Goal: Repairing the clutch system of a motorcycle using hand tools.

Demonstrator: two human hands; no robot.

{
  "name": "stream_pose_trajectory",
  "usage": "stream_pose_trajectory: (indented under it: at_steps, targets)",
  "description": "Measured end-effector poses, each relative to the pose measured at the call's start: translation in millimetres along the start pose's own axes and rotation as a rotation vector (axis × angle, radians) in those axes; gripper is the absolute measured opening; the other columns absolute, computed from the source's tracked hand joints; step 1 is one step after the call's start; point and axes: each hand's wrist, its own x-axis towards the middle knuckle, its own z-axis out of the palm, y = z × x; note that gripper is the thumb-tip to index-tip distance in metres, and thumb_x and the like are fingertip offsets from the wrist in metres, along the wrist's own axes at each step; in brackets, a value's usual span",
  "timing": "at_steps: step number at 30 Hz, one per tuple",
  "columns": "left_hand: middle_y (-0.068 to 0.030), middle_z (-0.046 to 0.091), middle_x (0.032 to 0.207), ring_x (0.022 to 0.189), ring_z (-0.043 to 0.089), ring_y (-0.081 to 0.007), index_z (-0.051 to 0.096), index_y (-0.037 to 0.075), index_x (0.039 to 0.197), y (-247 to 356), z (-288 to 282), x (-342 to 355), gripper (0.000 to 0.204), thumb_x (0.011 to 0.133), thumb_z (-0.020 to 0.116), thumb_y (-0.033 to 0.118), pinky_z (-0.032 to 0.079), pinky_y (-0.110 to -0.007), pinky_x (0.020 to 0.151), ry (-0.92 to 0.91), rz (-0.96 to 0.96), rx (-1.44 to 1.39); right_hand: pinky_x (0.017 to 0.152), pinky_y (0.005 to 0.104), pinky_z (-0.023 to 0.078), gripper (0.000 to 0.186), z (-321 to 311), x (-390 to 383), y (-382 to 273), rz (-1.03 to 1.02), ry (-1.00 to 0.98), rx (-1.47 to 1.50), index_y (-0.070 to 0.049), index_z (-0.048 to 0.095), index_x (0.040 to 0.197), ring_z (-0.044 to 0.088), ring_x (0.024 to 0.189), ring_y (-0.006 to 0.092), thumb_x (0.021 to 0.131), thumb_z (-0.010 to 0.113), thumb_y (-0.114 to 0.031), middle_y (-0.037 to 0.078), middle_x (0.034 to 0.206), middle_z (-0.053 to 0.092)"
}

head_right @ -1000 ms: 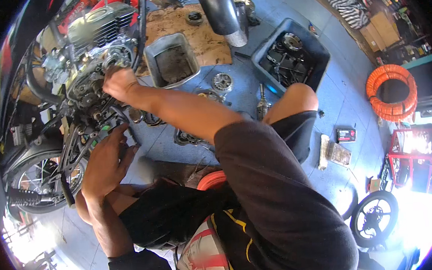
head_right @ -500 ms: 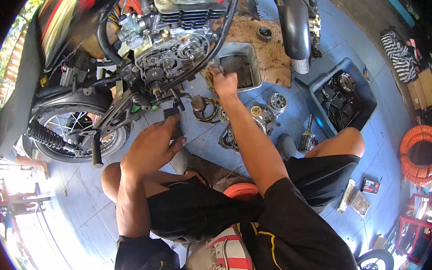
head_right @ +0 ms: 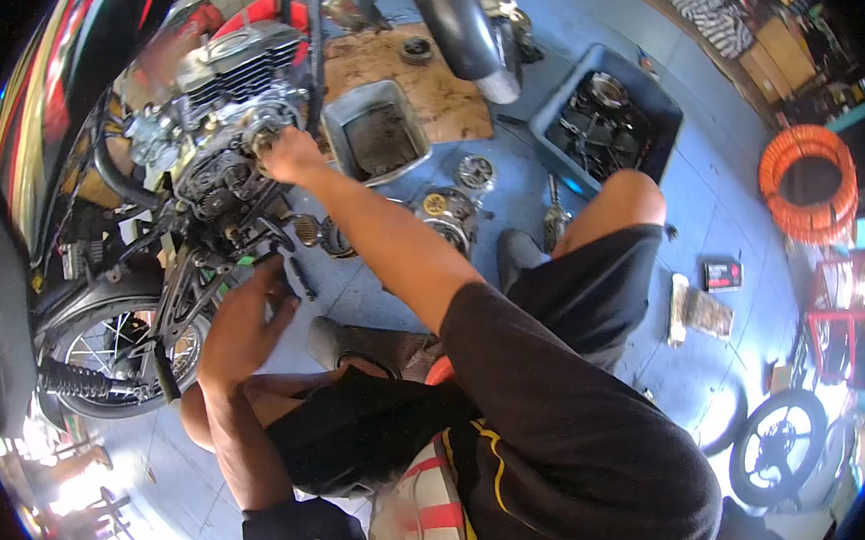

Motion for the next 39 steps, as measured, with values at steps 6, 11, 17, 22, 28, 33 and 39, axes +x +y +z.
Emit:
stream_pose_trajectory:
  at_steps: [6, 11, 17, 22, 28, 33, 39]
  targets:
    - [-0.0286, 0.056, 0.130, 0.117, 0.058, -0.0419, 0.034, -0.001, 0.146, 7.0, 7.1, 15.6, 0.074, 0.087, 0.073, 0.021, 0.047, -0.044, 0.097, 0.293, 0.024, 0.050, 0.039, 0.0262, 0.035, 0.031, -70.6, -67.7, -20.8, 0.365, -0.416, 0.851, -0.005, 0.068, 0.082, 0.046, 0.045, 0.0109, 0.092, 0.063, -0.034, 0.002, 0.061, 0.056]
    - [-0.0317, 0.047, 0.134, 0.117, 0.052, -0.0495, 0.027, -0.003, 0.149, 22.4, 23.4, 22.7, 0.079, 0.088, 0.071, 0.019, 0.045, -0.049, 0.098, 0.534, 0.175, 0.107, 0.068, 0.0336, 0.055, 0.036, -112.8, -123.4, -47.3, -0.051, -0.583, 0.720, 0.003, 0.066, 0.111, 0.062, 0.091, 0.0169, 0.096, 0.056, -0.028, 0.012, 0.113, 0.064]
    - [-0.0242, 0.068, 0.097, 0.091, 0.067, -0.0428, 0.039, -0.006, 0.137, 15.2, 77.7, -4.7, 0.067, 0.079, 0.070, 0.007, 0.053, -0.048, 0.078, -0.165, 0.225, 0.159, 0.073, 0.0409, 0.053, 0.042, -175.3, -115.2, 19.2, -0.115, -1.235, 0.023, 0.000, 0.067, 0.113, 0.068, 0.080, 0.0258, 0.093, 0.062, -0.036, 0.016, 0.098, 0.070]
    - [-0.0236, 0.068, 0.103, 0.099, 0.068, -0.0387, 0.053, -0.005, 0.125, -43.2, 178.0, 0.8, 0.055, 0.079, 0.070, 0.018, 0.054, -0.048, 0.083, -0.825, 0.183, 0.380, 0.088, 0.0458, 0.050, 0.045, -244.2, -114.1, 109.7, -0.139, -0.919, -0.549, 0.004, 0.062, 0.119, 0.065, 0.099, 0.0412, 0.088, 0.070, -0.027, 0.027, 0.106, 0.067]
    - [-0.0223, 0.063, 0.111, 0.103, 0.066, -0.0387, 0.056, -0.004, 0.120, -83.5, 246.1, -20.1, 0.045, 0.089, 0.058, 0.028, 0.053, -0.049, 0.088, -0.819, 0.058, 0.253, 0.088, 0.0409, 0.053, 0.047, -265.2, -103.7, 144.1, -0.016, -0.638, -0.343, 0.002, 0.056, 0.131, 0.066, 0.108, 0.0334, 0.090, 0.067, -0.018, 0.026, 0.110, 0.067]
    - [-0.0205, 0.064, 0.105, 0.102, 0.064, -0.0366, 0.061, -0.002, 0.107, -75.2, 334.8, -26.1, 0.029, 0.087, 0.057, 0.020, 0.050, -0.050, 0.091, -0.634, 0.166, 0.244, 0.087, 0.0399, 0.053, 0.047, -264.9, -105.0, 152.2, -0.107, -0.625, -0.339, -0.002, 0.055, 0.134, 0.067, 0.103, 0.0312, 0.092, 0.065, -0.018, 0.022, 0.118, 0.066]
    - [-0.0148, 0.065, 0.089, 0.102, 0.061, -0.0310, 0.068, 0.004, 0.092, -69.3, 365.0, -34.5, 0.020, 0.086, 0.055, 0.019, 0.047, -0.050, 0.084, -0.382, 0.140, 0.609, 0.085, 0.0394, 0.054, 0.050, -277.9, -104.4, 167.9, -0.135, -0.632, -0.370, -0.003, 0.054, 0.136, 0.067, 0.101, 0.0293, 0.092, 0.066, -0.024, 0.019, 0.122, 0.065]
